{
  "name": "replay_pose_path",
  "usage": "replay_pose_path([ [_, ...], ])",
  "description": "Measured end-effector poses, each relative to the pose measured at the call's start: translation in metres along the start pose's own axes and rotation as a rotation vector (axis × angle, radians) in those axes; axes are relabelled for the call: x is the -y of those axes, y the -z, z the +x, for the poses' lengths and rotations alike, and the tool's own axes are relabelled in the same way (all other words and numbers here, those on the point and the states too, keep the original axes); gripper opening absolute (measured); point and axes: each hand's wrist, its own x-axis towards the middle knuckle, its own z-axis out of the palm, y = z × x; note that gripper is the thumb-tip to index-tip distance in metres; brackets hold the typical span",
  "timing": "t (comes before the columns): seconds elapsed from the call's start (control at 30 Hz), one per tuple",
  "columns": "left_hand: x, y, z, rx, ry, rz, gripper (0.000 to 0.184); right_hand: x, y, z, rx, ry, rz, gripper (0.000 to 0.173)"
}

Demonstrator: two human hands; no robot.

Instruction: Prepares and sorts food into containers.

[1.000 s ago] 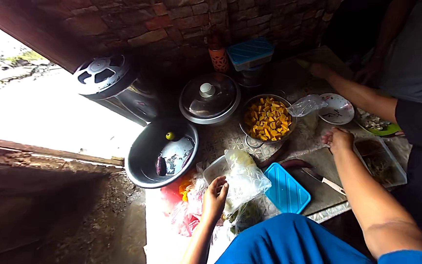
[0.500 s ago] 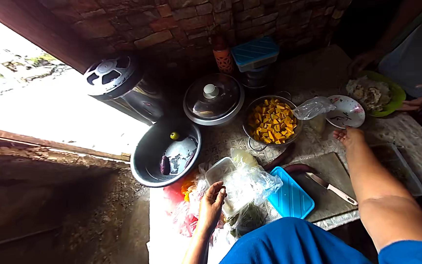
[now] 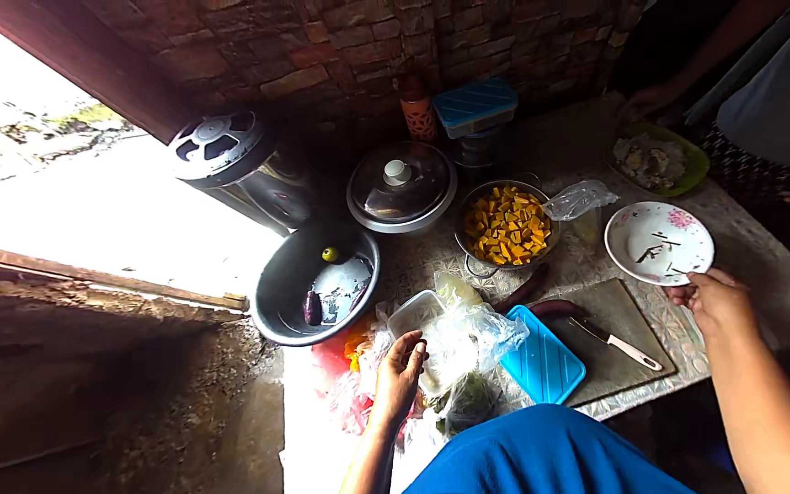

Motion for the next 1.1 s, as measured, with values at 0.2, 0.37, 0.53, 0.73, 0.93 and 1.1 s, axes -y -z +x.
replay_pose_path([
  [0.2,-0.031,-0.009,-0.012,0.195,-0.123,-0.133,0.047,0.031,-0.018,-0.107,0.463,0.200,-0.026,0.022],
  [0.37,-0.048,-0.001,-0.034,0.384,-0.283,-0.361,0.112,0.020,-0.081,-0.199,0.933,0.213,0.061,0.023],
  [0.53,-0.041,0.029,-0.068,-0.047,-0.216,-0.512,0.059,0.006,-0.130,-0.260,1.215,0.164,-0.018,0.024],
  [0.73,-0.025,0.073,-0.100,-0.280,-0.117,-0.632,0.054,0.006,-0.174,-0.294,1.268,0.578,-0.400,0.040],
  [0.93,0.000,0.102,-0.120,-0.441,-0.050,-0.673,0.055,0.007,-0.212,-0.331,1.168,0.937,-0.361,0.024],
  [1.1,0.015,0.120,-0.133,-0.523,-0.072,-0.585,0.053,0.000,-0.238,-0.374,1.290,1.544,-0.510,0.027],
])
